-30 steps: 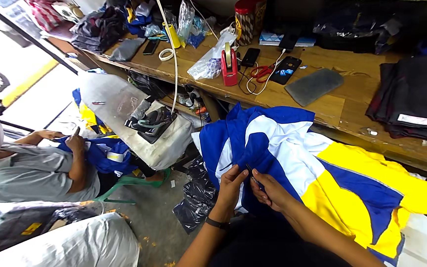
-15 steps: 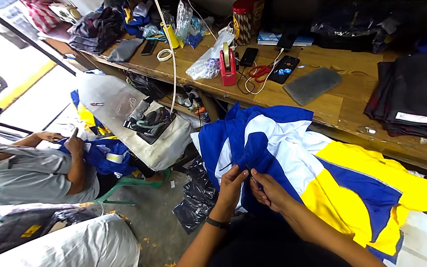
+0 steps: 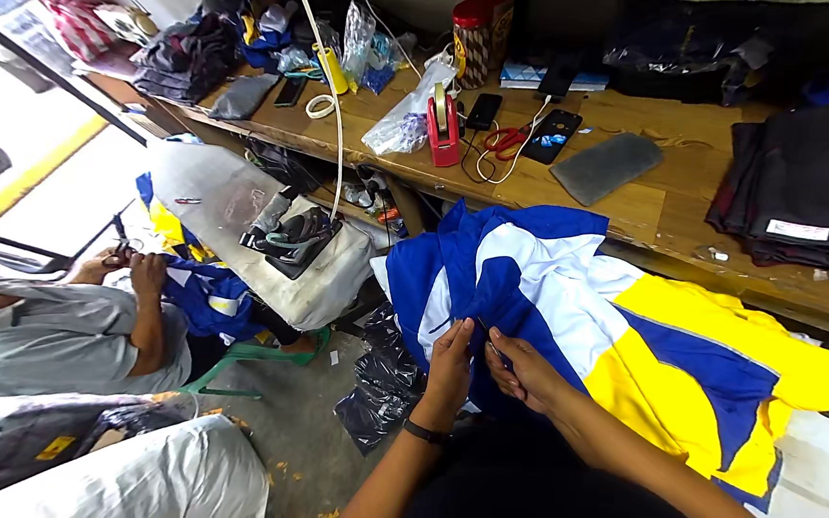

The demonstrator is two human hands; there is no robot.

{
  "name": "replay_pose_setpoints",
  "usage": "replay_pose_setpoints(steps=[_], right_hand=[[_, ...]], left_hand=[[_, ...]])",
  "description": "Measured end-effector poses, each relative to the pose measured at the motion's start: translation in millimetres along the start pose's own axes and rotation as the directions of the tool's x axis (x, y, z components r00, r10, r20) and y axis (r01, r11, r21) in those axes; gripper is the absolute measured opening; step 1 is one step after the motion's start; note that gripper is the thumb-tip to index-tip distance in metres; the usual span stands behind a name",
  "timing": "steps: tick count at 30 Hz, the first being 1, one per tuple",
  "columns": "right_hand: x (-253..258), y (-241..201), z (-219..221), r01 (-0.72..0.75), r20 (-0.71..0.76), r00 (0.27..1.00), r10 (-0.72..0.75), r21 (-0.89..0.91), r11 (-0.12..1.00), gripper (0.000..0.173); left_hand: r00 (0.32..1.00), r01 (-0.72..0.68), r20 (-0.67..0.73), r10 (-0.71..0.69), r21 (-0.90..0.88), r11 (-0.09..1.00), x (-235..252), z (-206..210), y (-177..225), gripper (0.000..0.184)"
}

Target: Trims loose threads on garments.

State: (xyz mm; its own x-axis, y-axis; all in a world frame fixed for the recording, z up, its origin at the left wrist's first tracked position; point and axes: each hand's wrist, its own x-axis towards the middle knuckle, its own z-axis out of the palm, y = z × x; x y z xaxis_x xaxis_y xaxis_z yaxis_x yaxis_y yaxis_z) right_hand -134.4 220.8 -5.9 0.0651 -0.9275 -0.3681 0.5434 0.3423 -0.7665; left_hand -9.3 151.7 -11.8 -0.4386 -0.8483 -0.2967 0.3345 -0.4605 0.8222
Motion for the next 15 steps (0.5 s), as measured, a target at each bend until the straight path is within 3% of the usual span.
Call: replay_pose_setpoints(steps=[4, 12, 15], right_hand=[[0.7, 0.9, 1.1, 0.015, -0.006, 1.000, -0.015, -0.007, 1.000, 0.048], [-1.4, -0.5, 1.6, 0.015, -0.023, 1.000, -0.015, -0.031, 0.999, 0.049], [-5.4, -14.5, -14.0, 0.007, 0.079, 0.997, 0.013, -0.244, 0.970, 0.046]], left_hand=[[0.995, 0.103, 0.012, -0.102, -0.091, 0.991, -3.8, 3.4, 1.3, 0.030], [0.993, 0.108, 0.064, -0.102, -0.101, 0.989, -4.4, 1.6, 0.3, 0.030], [0.997, 0.068, 0.027, -0.068, 0.000, 0.998, -1.4, -1.8, 8.4, 0.029]])
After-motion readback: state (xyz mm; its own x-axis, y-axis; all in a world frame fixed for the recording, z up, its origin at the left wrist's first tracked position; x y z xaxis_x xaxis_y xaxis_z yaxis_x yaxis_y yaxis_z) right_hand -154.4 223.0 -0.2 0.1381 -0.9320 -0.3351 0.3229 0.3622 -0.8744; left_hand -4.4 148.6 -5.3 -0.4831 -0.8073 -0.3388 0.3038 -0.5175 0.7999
